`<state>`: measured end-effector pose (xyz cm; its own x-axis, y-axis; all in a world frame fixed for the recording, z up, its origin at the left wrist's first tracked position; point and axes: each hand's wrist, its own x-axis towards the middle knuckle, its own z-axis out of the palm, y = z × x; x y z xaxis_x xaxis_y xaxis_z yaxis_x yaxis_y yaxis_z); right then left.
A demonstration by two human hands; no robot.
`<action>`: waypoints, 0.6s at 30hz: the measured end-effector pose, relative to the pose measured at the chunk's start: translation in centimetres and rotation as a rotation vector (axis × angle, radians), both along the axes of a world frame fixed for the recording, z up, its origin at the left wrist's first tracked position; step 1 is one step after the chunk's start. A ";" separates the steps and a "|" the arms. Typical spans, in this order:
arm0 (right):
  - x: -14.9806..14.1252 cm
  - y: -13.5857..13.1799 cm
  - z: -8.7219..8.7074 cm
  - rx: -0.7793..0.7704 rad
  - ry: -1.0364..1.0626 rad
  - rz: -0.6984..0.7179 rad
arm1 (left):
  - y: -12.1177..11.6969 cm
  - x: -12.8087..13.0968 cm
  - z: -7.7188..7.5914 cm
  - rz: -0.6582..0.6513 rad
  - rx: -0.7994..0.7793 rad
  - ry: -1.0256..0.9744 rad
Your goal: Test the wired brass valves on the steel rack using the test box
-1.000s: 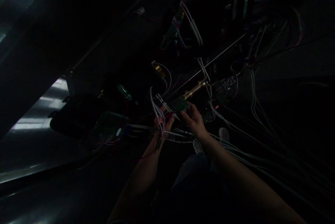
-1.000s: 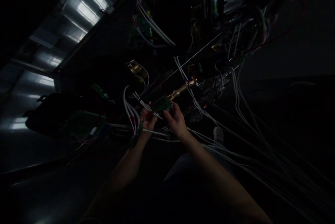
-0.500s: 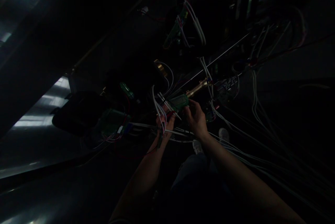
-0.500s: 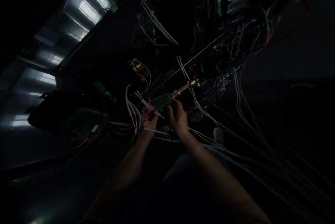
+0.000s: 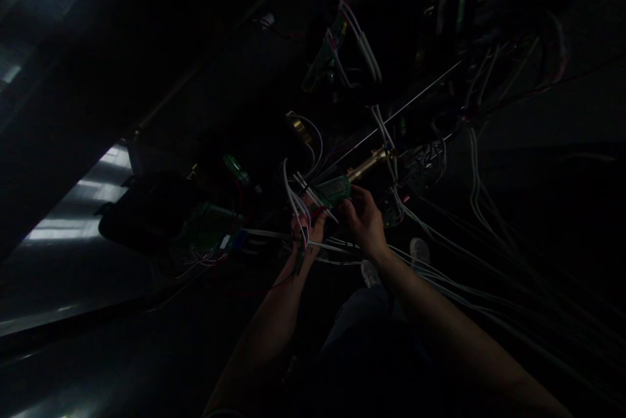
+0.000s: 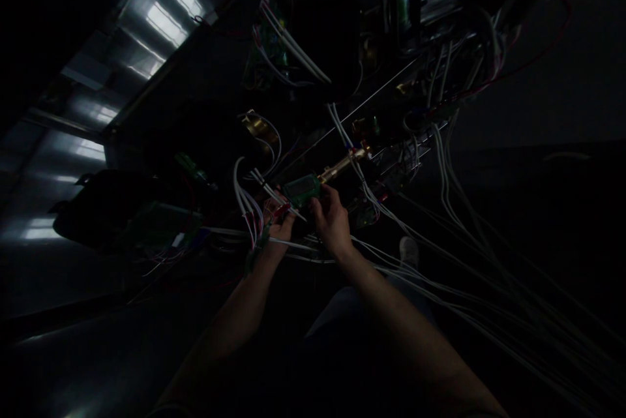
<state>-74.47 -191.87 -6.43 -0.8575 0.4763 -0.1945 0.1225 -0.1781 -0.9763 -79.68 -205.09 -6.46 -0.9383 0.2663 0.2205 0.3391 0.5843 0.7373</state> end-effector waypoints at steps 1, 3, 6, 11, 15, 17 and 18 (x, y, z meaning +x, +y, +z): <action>0.0 0.0 0.0 -0.003 -0.001 0.000 | 0.0 0.0 0.1 -0.002 -0.005 0.007; -0.1 0.0 0.0 0.002 -0.006 -0.002 | 0.0 0.0 0.2 -0.014 -0.008 0.017; -0.1 0.0 0.0 0.011 0.004 -0.005 | 0.1 0.0 0.3 -0.019 -0.002 0.032; -0.1 -0.1 0.3 0.010 -0.015 -0.001 | 0.0 0.1 0.3 -0.037 0.016 0.039; -0.1 0.0 0.6 0.024 -0.016 -0.002 | 0.0 0.0 0.2 -0.046 -0.006 0.013; 0.0 0.0 0.6 0.027 -0.014 -0.005 | 0.0 0.0 0.1 -0.044 0.005 0.016; 0.0 0.0 0.5 0.029 -0.014 -0.005 | 0.1 -0.1 0.0 -0.043 0.012 0.023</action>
<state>-74.43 -191.84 -5.94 -0.8524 0.4863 -0.1922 0.1350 -0.1505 -0.9794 -79.73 -205.01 -6.42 -0.9209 0.3030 0.2451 0.3802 0.5599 0.7362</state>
